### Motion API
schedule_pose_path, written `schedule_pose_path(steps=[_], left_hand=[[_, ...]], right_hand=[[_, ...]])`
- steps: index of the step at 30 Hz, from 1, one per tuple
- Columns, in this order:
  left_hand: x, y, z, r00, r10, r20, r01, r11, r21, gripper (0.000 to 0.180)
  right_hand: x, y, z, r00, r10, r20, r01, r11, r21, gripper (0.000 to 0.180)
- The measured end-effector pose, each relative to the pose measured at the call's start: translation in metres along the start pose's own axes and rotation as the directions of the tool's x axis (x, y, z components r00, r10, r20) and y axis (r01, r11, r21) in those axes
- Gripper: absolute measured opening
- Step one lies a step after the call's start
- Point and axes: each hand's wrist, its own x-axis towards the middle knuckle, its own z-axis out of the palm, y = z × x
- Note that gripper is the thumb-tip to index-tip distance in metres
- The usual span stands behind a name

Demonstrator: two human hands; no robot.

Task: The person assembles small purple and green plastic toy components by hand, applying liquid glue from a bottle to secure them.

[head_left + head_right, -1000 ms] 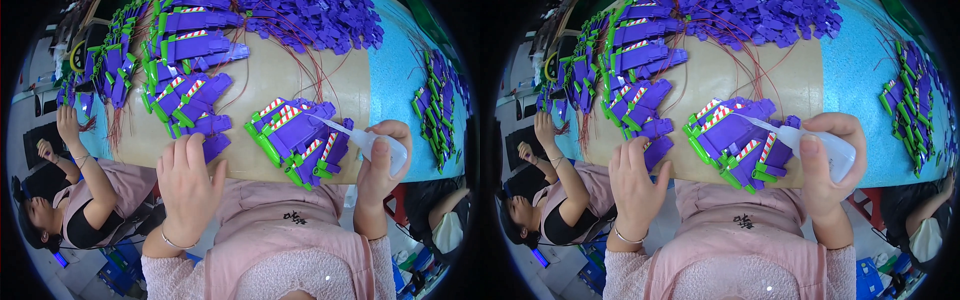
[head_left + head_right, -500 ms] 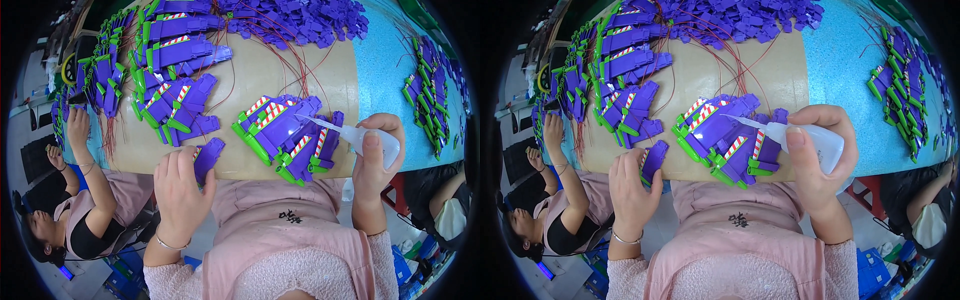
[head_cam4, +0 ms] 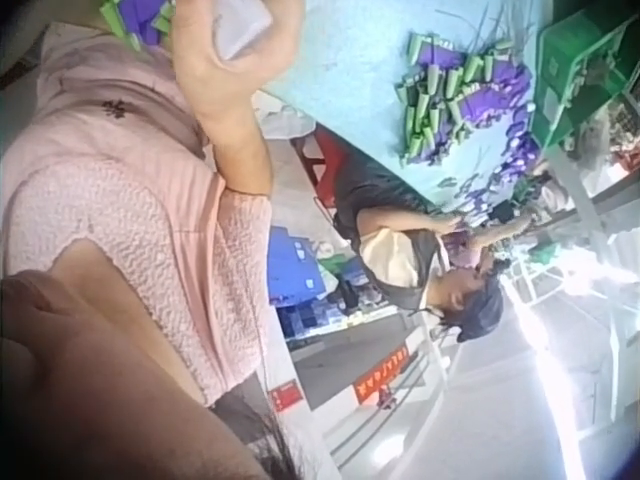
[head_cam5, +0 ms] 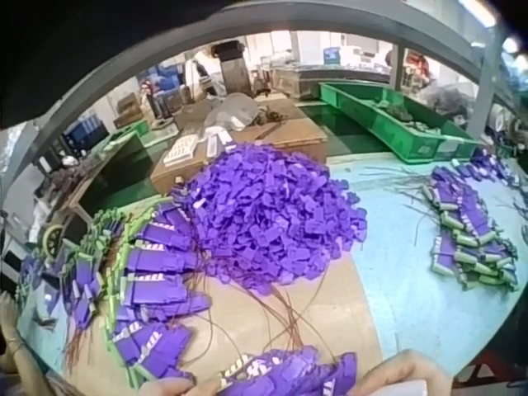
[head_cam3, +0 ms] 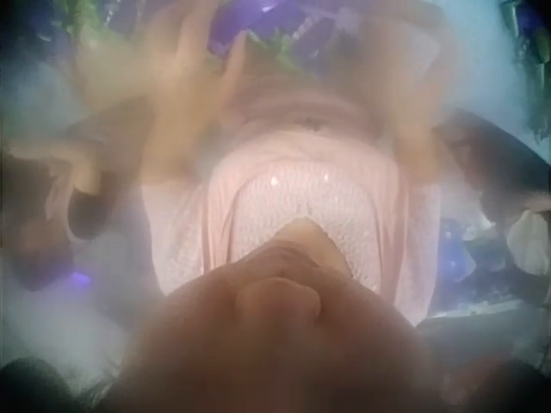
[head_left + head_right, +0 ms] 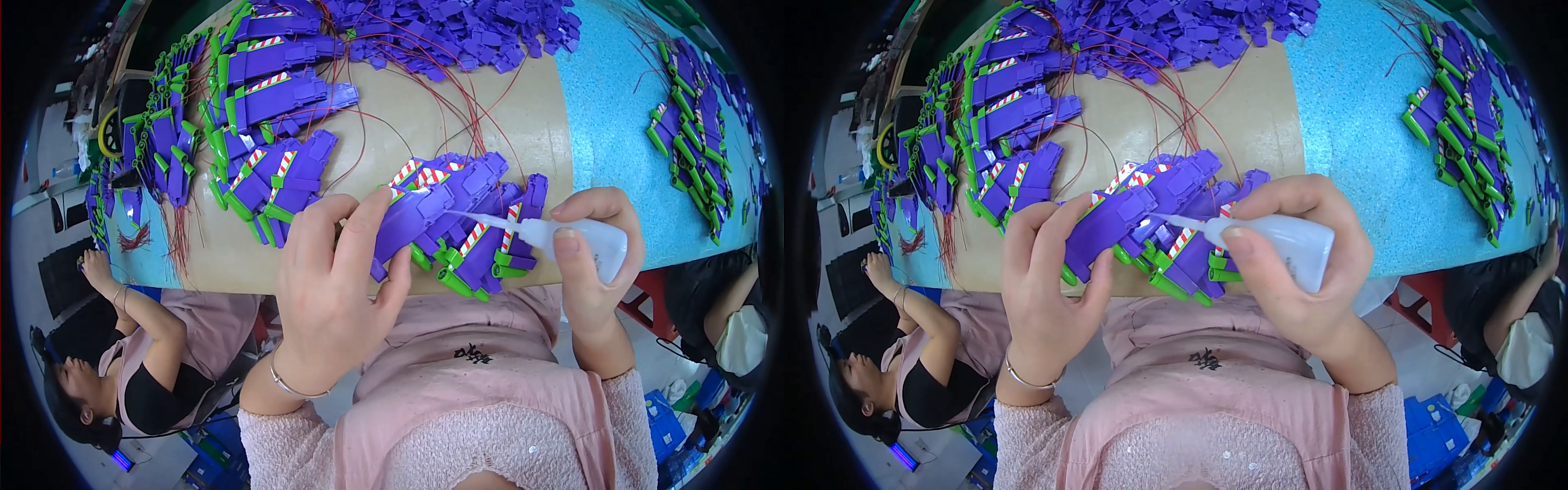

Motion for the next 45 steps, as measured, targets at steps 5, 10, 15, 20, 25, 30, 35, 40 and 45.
schedule_pose_path(steps=[5, 10, 15, 20, 25, 30, 35, 40, 45], left_hand=[[0.001, 0.001, 0.002, 1.000, 0.008, -0.009, -0.008, 1.000, -0.007, 0.050], [0.001, 0.004, 0.001, 1.000, -0.007, -0.008, 0.007, 1.000, -0.005, 0.051], [0.002, 0.006, -0.001, 0.987, 0.157, -0.045, -0.146, 0.971, 0.188, 0.048], [0.002, 0.007, -0.002, 0.978, 0.201, -0.052, -0.182, 0.952, 0.247, 0.044], [0.005, 0.015, 0.001, 0.988, 0.140, -0.066, -0.120, 0.962, 0.245, 0.043], [0.016, 0.025, 0.015, 0.994, 0.098, 0.051, -0.097, 0.995, -0.037, 0.041], [0.009, -0.026, 0.003, 0.983, -0.057, -0.173, 0.112, 0.936, 0.333, 0.047], [0.003, -0.051, 0.009, 0.968, -0.139, -0.207, 0.210, 0.904, 0.373, 0.050], [0.007, -0.045, 0.006, 0.975, -0.096, -0.201, 0.140, 0.966, 0.217, 0.044]], right_hand=[[0.001, 0.000, -0.002, 0.982, -0.079, 0.170, 0.105, 0.983, -0.152, 0.022], [0.001, -0.002, -0.003, 0.993, -0.046, 0.109, 0.057, 0.993, -0.101, 0.023], [0.001, -0.005, -0.001, 0.999, -0.011, 0.040, 0.009, 0.998, 0.056, 0.023], [0.008, -0.003, -0.003, 0.974, -0.149, 0.173, 0.169, 0.980, -0.109, 0.024], [-0.001, -0.006, -0.008, 0.999, -0.041, -0.005, 0.041, 0.999, -0.008, 0.023], [0.000, 0.003, -0.016, 0.992, -0.070, -0.101, 0.067, 0.997, -0.034, 0.025], [0.003, 0.005, -0.010, 0.996, -0.054, -0.066, 0.052, 0.998, -0.036, 0.023], [0.011, 0.003, -0.001, 0.998, -0.043, -0.036, 0.043, 0.999, -0.023, 0.020], [0.014, 0.001, 0.002, 1.000, 0.002, -0.027, -0.003, 1.000, -0.031, 0.019]])
